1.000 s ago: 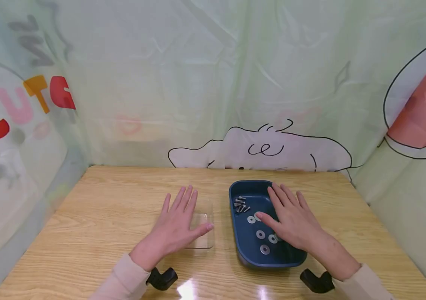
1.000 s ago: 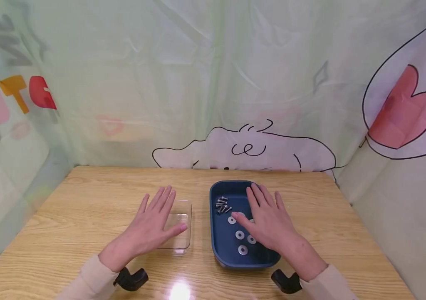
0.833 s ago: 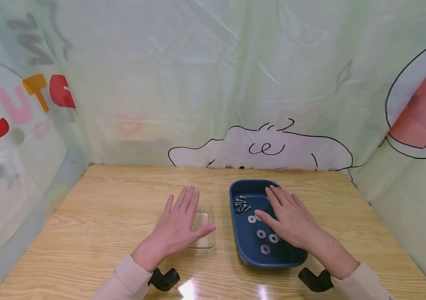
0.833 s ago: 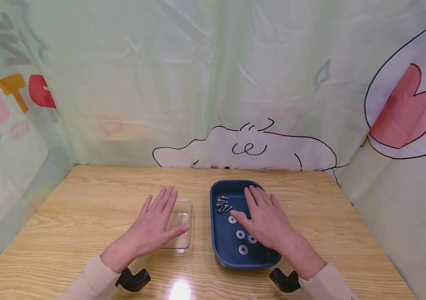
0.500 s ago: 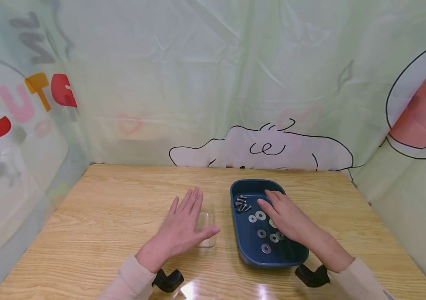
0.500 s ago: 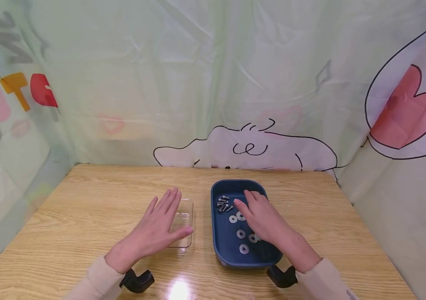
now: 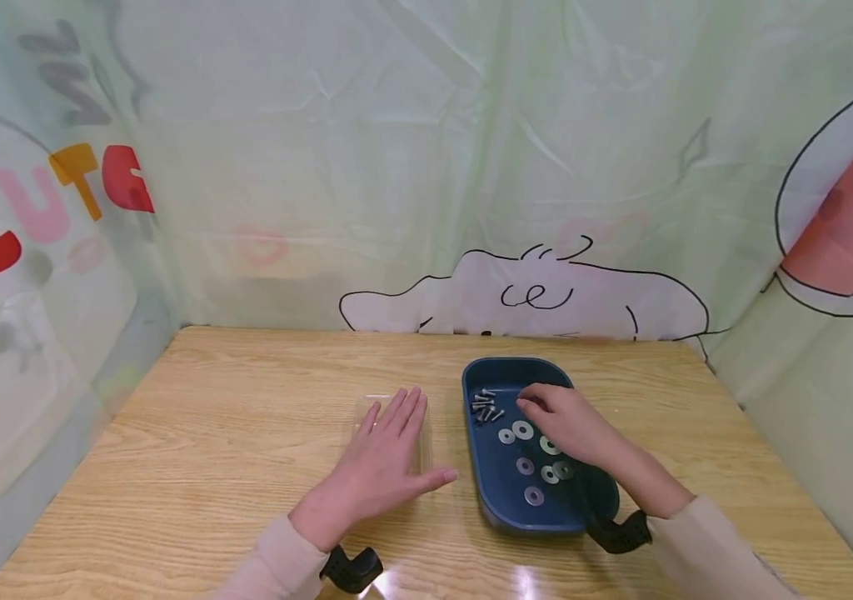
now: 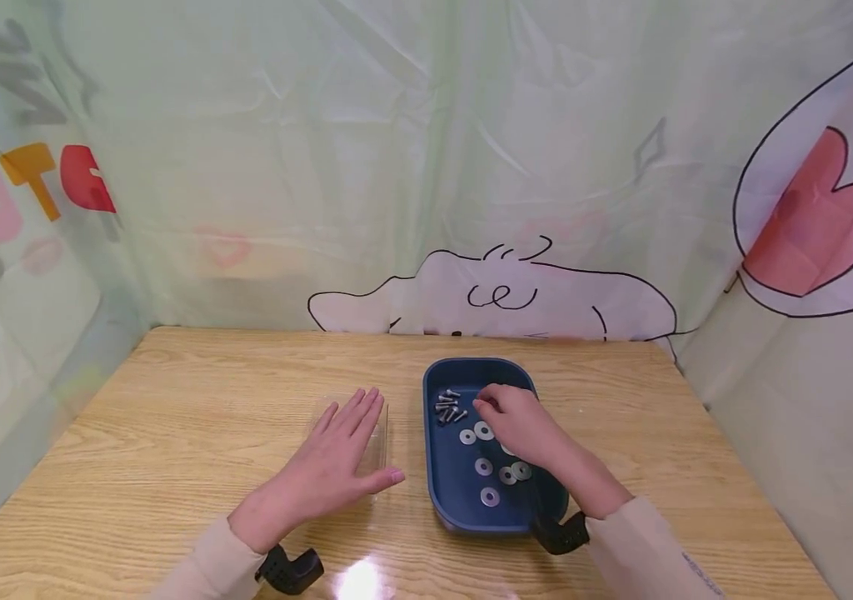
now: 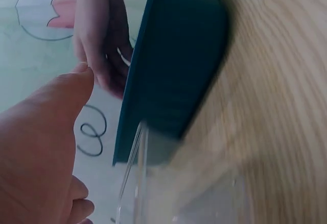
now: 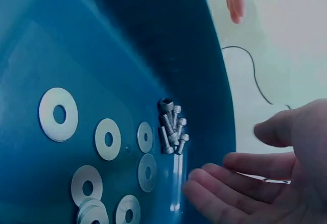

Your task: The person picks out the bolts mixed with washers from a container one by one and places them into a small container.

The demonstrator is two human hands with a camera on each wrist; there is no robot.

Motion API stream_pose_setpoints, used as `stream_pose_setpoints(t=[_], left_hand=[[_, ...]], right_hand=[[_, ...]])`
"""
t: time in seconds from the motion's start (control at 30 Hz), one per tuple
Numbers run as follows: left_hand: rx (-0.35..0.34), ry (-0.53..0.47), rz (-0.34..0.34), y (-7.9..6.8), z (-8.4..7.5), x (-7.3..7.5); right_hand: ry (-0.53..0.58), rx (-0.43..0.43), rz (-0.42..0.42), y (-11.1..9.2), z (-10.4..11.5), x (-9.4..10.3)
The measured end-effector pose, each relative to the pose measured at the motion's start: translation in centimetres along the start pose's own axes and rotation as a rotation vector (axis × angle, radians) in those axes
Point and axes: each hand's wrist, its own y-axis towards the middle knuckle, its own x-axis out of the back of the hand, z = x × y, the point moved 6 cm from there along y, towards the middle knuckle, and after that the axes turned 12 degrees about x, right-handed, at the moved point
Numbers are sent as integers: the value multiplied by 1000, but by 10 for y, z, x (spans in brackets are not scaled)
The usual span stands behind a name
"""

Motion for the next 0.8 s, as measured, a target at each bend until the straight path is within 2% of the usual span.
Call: stream_pose_setpoints(t=[0.27,0.57,0.8], left_hand=[[-45,-1,38,3,-23,-11],[-68,2,84,8,-44,-19],[-60,37,84,9,-51,-23]], right_hand=[[88,-27,99,12,-14,-11],[206,-124,128,25,-30,-17],[239,-199,143,32,-38,-21]])
